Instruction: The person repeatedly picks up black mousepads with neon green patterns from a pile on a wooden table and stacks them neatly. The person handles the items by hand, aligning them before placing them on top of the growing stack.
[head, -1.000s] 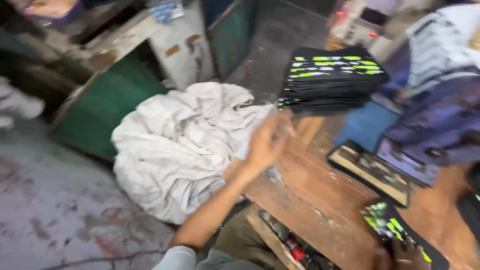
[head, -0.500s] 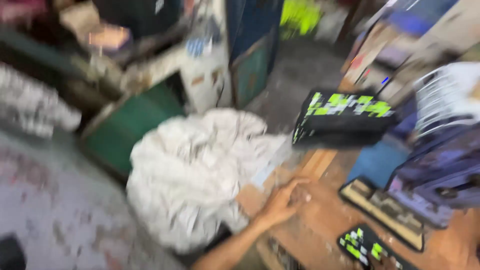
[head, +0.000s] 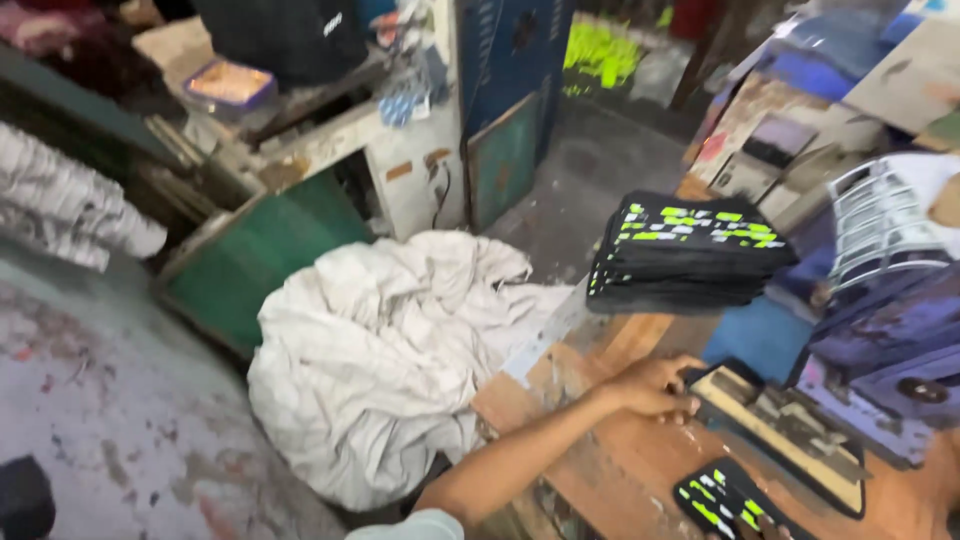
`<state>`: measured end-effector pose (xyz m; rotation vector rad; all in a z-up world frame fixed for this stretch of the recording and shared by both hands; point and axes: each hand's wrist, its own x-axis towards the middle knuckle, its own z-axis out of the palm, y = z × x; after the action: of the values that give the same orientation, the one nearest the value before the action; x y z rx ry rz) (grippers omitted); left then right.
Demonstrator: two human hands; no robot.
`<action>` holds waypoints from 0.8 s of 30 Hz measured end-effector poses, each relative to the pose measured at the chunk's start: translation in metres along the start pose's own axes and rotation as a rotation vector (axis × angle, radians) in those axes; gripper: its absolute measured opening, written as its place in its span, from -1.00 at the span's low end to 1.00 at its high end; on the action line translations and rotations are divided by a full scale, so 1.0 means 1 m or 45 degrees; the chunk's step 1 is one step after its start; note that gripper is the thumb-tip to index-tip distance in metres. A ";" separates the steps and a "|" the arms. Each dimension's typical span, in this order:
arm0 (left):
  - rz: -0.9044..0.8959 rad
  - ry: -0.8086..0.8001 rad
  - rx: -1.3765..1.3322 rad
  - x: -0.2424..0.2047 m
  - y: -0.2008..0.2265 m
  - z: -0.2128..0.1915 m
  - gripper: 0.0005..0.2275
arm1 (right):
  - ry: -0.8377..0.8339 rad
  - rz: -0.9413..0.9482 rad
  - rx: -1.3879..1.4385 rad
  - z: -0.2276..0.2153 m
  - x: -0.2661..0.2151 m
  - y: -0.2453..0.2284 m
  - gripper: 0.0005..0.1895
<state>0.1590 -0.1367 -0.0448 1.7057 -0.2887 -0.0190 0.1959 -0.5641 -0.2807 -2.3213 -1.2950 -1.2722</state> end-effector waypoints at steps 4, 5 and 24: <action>-0.156 -0.089 -0.372 0.022 -0.007 0.013 -0.39 | -0.015 0.042 0.031 -0.064 0.068 -0.066 -0.66; -0.256 -0.075 -0.365 0.028 -0.004 0.017 -0.44 | -0.017 0.059 0.026 -0.099 0.111 -0.089 -0.66; -0.355 -0.145 0.148 -0.177 0.073 -0.116 -0.80 | -0.437 0.750 0.093 -0.206 0.270 -0.179 -0.50</action>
<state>-0.0053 0.0025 0.0182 1.8528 -0.1365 -0.3107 0.0034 -0.4030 0.0105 -2.6522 -0.6173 -0.6507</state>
